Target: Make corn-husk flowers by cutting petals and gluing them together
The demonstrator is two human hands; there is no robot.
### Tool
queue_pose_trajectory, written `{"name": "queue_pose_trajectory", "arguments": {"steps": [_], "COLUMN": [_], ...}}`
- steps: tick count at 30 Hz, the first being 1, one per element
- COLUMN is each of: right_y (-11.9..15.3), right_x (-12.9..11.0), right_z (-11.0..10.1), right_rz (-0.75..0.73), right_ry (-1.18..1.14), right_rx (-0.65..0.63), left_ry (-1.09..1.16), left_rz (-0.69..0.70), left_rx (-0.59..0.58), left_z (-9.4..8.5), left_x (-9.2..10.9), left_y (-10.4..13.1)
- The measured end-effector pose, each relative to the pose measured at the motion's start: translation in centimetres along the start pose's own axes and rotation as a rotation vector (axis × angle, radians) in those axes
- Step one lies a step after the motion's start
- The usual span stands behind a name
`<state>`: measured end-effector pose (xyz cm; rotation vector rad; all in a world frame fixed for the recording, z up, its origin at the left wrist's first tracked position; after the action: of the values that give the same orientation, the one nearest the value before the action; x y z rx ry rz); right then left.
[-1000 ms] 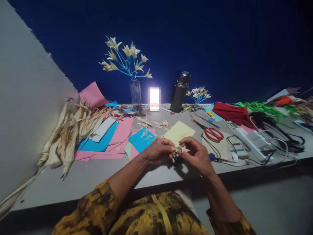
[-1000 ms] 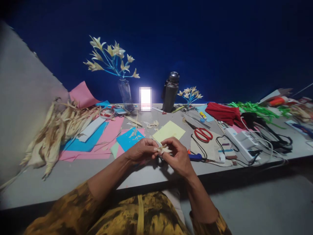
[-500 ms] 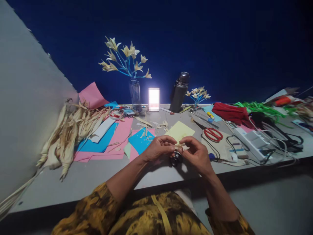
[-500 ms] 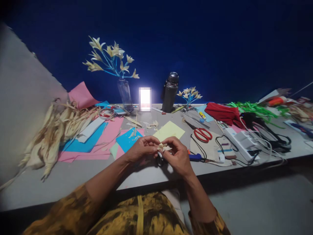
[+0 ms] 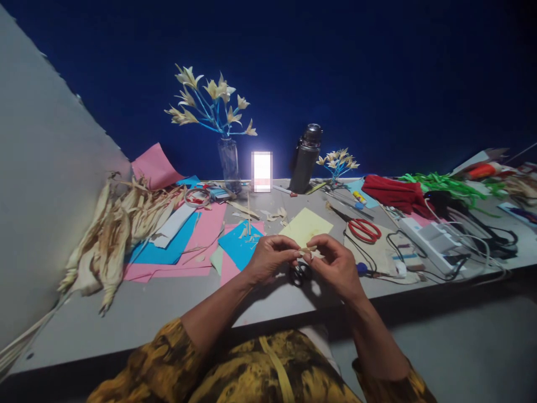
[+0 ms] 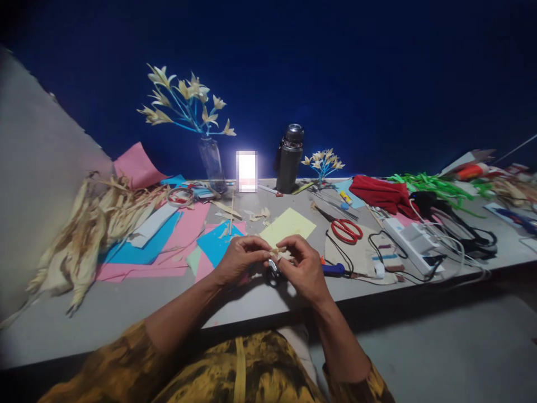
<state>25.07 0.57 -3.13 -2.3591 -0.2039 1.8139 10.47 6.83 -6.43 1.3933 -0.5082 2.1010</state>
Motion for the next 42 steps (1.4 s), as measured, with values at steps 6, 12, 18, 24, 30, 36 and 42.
{"name": "queue_pose_trajectory", "arguments": {"steps": [6,12,18,24,30,36,42], "right_y": [-0.1,-0.3,0.1,-0.2,-0.9,-0.9,-0.8], "right_x": [-0.4,-0.6,1.0,0.8,0.4,0.6,0.7], "right_z": [0.1,0.3,0.4,2.5,3.5,3.8,3.9], "right_rz": [-0.005,0.018,0.072,0.047,0.025,0.034,-0.038], "right_ry": [-0.004,-0.025,-0.067,0.116,0.109,0.106,0.130], "right_rx": [0.005,0.013,0.107,0.153,0.237,0.285,0.296], "left_ry": [0.124,0.257,0.407,0.476,0.492,0.482,0.458], "left_rz": [-0.049,-0.099,-0.115,-0.077,-0.028,-0.004,-0.014], "left_rx": [0.000,0.004,0.059,0.092,0.150,0.142,0.110], "left_z": [0.0,0.1,-0.6,-0.9,-1.3,-1.3,-1.0], "left_x": [-0.7,-1.3,-1.3,-1.7,-1.7,-1.6,-1.5], "left_y": [-0.1,-0.3,-0.6,-0.9,-0.8,-0.9,-0.8]}}
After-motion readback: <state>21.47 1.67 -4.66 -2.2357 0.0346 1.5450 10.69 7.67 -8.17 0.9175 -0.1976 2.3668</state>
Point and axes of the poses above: each hand's wrist, its own y-axis away from the middle knuckle, its own z-axis out of the palm, x = y × z, the point moved 5 cm from there along -y, towards the middle knuckle, and after that the axes turned 11 degrees about -x, right-handed, at the moved point
